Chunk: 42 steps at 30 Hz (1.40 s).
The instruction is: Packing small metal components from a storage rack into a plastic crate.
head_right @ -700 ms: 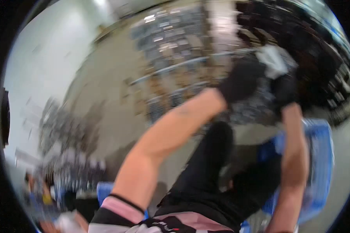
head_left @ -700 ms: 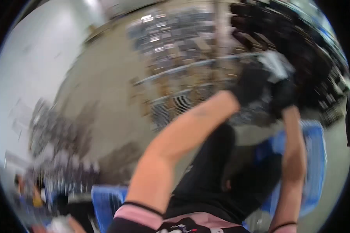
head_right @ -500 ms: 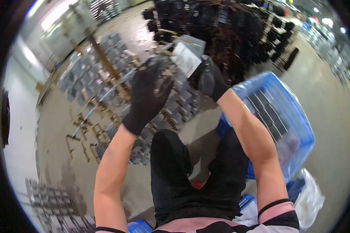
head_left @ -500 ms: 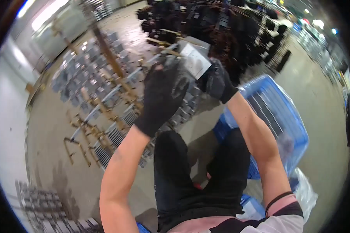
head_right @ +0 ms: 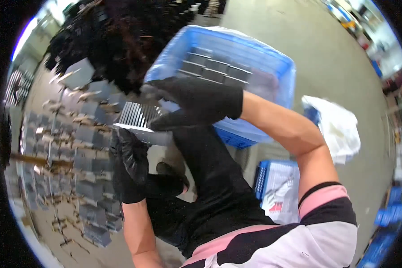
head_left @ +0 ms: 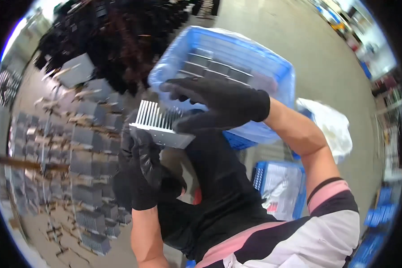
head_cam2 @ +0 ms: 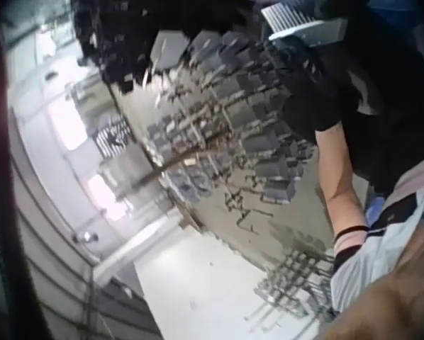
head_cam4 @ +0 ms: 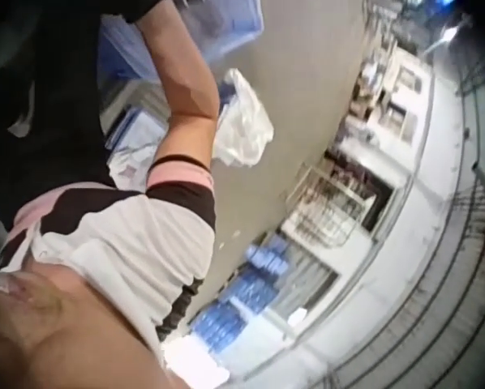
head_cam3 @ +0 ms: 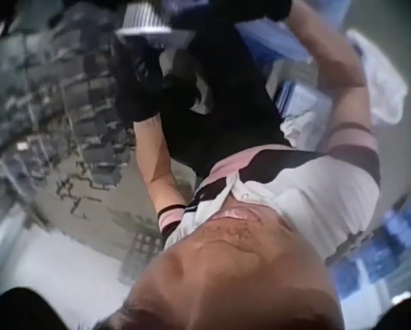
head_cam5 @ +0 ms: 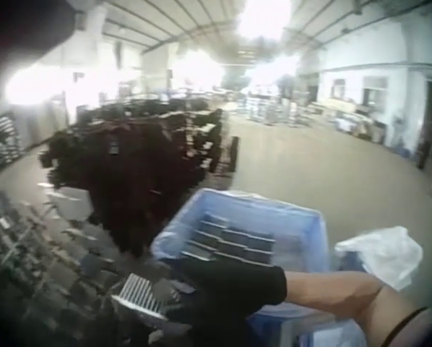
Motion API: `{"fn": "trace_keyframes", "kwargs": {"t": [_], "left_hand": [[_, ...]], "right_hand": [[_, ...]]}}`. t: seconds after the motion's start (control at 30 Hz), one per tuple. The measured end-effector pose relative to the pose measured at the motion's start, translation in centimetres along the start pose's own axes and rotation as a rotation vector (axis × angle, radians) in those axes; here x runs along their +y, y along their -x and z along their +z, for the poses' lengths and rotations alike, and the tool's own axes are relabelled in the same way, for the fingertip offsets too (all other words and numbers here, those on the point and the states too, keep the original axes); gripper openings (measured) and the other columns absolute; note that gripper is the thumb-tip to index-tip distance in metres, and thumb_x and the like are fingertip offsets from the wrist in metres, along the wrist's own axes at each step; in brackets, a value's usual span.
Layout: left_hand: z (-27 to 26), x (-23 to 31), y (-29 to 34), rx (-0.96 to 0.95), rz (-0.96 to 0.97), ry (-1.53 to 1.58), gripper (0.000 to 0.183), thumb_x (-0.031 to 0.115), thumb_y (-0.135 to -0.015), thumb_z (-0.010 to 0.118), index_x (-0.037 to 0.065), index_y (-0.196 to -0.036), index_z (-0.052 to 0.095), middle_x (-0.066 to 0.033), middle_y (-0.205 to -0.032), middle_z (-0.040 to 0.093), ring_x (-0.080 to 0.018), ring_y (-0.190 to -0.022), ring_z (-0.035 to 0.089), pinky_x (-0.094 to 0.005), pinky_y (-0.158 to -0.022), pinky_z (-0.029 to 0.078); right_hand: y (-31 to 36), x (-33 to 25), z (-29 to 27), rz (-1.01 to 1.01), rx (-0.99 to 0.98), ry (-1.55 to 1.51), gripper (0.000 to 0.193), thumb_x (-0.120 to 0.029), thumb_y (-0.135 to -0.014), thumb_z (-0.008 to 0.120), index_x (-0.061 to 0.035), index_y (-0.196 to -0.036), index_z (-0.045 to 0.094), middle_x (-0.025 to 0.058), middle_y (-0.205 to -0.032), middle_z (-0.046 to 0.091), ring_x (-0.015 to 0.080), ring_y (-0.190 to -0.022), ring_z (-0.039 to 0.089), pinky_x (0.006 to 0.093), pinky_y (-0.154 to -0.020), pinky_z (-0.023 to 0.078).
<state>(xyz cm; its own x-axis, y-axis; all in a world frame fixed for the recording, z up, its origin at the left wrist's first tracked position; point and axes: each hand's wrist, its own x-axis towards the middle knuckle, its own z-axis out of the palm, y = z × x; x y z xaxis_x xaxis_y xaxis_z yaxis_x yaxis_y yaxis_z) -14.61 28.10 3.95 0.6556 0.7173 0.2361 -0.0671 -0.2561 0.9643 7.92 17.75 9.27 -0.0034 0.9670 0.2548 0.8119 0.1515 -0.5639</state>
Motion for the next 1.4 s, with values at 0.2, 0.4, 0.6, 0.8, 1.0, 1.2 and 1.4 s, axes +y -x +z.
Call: {"fn": "trace_keyframes", "kwargs": {"t": [0.2,0.4,0.6,0.8,1.0,1.2,1.4], "left_hand": [[5.4,-0.7,-4.8,-0.049,0.144,0.206,0.044,0.016,-0.104,0.054,-0.001,-0.144,0.047,-0.0135,-0.14,0.054,-0.0209,-0.12,0.057,-0.0343,-0.098,0.05],[0.6,-4.9,-3.2,0.025,0.051,-0.095,0.042,0.017,-0.103,0.057,-0.002,-0.139,0.05,-0.0147,-0.136,0.055,-0.0223,-0.124,0.054,-0.0358,-0.105,0.045],[-5.1,-9.2,2.1,0.051,-0.158,-0.397,0.041,0.016,-0.1,0.061,-0.004,-0.135,0.053,-0.0145,-0.13,0.059,-0.0224,-0.119,0.058,-0.0363,-0.102,0.048],[-5.3,-9.8,3.8,0.167,-0.27,-0.342,0.038,0.016,-0.1,0.062,-0.005,-0.131,0.056,-0.0159,-0.129,0.061,-0.0222,-0.115,0.061,-0.036,-0.1,0.049],[-3.4,-7.9,3.5,0.093,-0.228,-0.569,0.036,0.021,-0.102,0.06,0.001,-0.132,0.059,-0.0134,-0.128,0.061,-0.0254,-0.116,0.061,-0.038,-0.101,0.049],[-2.2,-6.4,3.5,0.029,-0.241,-0.815,0.032,0.02,-0.1,0.062,0.001,-0.125,0.063,-0.0128,-0.121,0.065,-0.0278,-0.108,0.065,-0.0371,-0.097,0.05],[-2.7,-6.5,4.1,0.007,-0.14,-0.72,0.029,0.019,-0.098,0.064,0.002,-0.122,0.065,-0.0146,-0.114,0.066,-0.0264,-0.106,0.066,-0.0385,-0.094,0.05]], "right_hand": [[1.5,2.5,-5.0,0.093,-0.035,0.201,0.08,-0.033,-0.079,0.08,0.0004,-0.143,0.046,0.0254,-0.127,0.06,0.0403,-0.112,0.061,0.0438,-0.098,0.048],[6.1,13.1,-4.9,0.345,-0.003,0.246,0.071,-0.029,-0.072,0.08,0.0032,-0.129,0.054,0.0257,-0.112,0.06,0.04,-0.102,0.059,0.0459,-0.094,0.049],[9.7,17.2,1.1,0.485,-0.347,0.241,0.063,-0.028,-0.068,0.078,0.0023,-0.119,0.057,0.0253,-0.103,0.064,0.0408,-0.097,0.063,0.0471,-0.086,0.053],[9.2,19.4,4.9,0.537,-0.473,0.403,0.059,-0.028,-0.066,0.078,-0.0005,-0.116,0.059,0.0229,-0.094,0.066,0.0407,-0.091,0.067,0.0511,-0.078,0.055],[10.4,19.5,5.8,0.325,-0.152,0.58,0.054,-0.029,-0.068,0.078,-0.0028,-0.112,0.06,0.0197,-0.088,0.067,0.0392,-0.083,0.069,0.0509,-0.07,0.056],[10.1,19.3,5.2,0.307,-0.248,0.511,0.051,-0.032,-0.072,0.076,-0.0028,-0.111,0.061,0.0203,-0.09,0.067,0.0393,-0.082,0.069,0.05,-0.068,0.055],[10.0,19.6,5.0,0.371,-0.334,0.538,0.048,-0.033,-0.082,0.066,-0.005,-0.12,0.059,0.0215,-0.105,0.066,0.0394,-0.09,0.069,0.0544,-0.077,0.054]]}}
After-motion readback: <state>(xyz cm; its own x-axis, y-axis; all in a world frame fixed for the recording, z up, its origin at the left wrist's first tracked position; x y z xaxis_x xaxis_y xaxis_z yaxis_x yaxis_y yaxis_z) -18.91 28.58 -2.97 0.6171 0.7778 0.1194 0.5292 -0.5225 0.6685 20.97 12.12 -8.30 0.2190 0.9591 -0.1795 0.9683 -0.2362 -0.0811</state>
